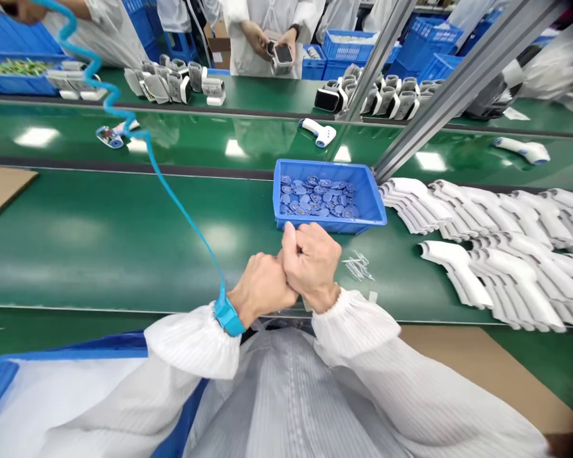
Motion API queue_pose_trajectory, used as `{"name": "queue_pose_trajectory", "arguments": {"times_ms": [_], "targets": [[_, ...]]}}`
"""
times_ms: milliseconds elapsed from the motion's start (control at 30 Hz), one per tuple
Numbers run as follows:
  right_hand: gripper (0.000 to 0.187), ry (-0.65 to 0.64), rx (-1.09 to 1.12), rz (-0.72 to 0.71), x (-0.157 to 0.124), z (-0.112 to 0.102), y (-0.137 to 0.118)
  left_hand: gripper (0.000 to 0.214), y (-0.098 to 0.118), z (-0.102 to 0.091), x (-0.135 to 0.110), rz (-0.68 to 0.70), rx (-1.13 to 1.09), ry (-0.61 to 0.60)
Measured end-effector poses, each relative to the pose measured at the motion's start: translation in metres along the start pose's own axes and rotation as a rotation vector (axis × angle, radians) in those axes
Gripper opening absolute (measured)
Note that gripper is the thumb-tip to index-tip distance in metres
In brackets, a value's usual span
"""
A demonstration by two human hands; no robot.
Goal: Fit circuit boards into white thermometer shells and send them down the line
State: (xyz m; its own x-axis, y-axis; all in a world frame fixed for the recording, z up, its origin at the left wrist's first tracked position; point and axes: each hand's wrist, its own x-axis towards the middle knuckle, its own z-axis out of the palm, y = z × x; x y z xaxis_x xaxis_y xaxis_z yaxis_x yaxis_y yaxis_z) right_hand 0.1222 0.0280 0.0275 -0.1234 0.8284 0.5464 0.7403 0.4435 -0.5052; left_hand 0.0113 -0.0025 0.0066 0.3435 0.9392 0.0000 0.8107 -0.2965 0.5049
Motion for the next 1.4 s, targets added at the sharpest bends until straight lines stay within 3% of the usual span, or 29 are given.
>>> {"name": "queue_pose_trajectory", "arguments": {"times_ms": [133,300,433,633,767,900,1000,1100,1200,1300,1400], "targets": [[0.053,0.024,0.032,0.04,-0.004,-0.002,0.001,0.025,0.005,-0.001,-0.005,-0.01,-0.087,0.023],[0.052,-0.118,-0.081,-0.019,-0.012,-0.002,0.001,0.016,0.011,0.006,-0.007,0.011,-0.24,-0.035],[0.052,-0.04,-0.049,-0.073,-0.009,0.002,0.003,0.011,0.008,0.009,-0.005,-0.046,-0.193,-0.012],[0.054,0.108,0.078,0.226,0.0,-0.015,0.014,0.032,0.007,0.0,-0.009,-0.092,-0.506,0.006],[0.052,-0.12,0.039,0.167,0.001,-0.017,0.018,0.024,0.009,0.003,-0.009,-0.109,-0.485,0.009],[0.057,-0.111,-0.102,0.216,-0.005,-0.007,0.015,0.013,0.014,0.012,-0.007,-0.156,-0.384,0.098],[0.058,-0.226,-0.038,0.171,-0.003,-0.009,0.017,0.015,0.01,0.004,-0.013,-0.17,-0.465,0.033],[0.055,-0.421,0.146,0.183,0.021,-0.019,0.034,0.024,-0.01,-0.025,-0.027,-0.182,-0.42,-0.053],[0.041,-0.502,0.043,0.178,0.067,-0.022,0.061,0.021,-0.038,-0.058,-0.038,-0.225,-0.238,-0.008],[0.021,-0.548,-0.085,0.116,0.112,-0.002,0.085,0.036,-0.055,-0.072,-0.035,-0.21,0.052,0.091],[0.019,-0.602,-0.131,0.077,0.139,0.031,0.094,0.03,-0.051,-0.066,-0.017,-0.077,0.416,0.043]]}}
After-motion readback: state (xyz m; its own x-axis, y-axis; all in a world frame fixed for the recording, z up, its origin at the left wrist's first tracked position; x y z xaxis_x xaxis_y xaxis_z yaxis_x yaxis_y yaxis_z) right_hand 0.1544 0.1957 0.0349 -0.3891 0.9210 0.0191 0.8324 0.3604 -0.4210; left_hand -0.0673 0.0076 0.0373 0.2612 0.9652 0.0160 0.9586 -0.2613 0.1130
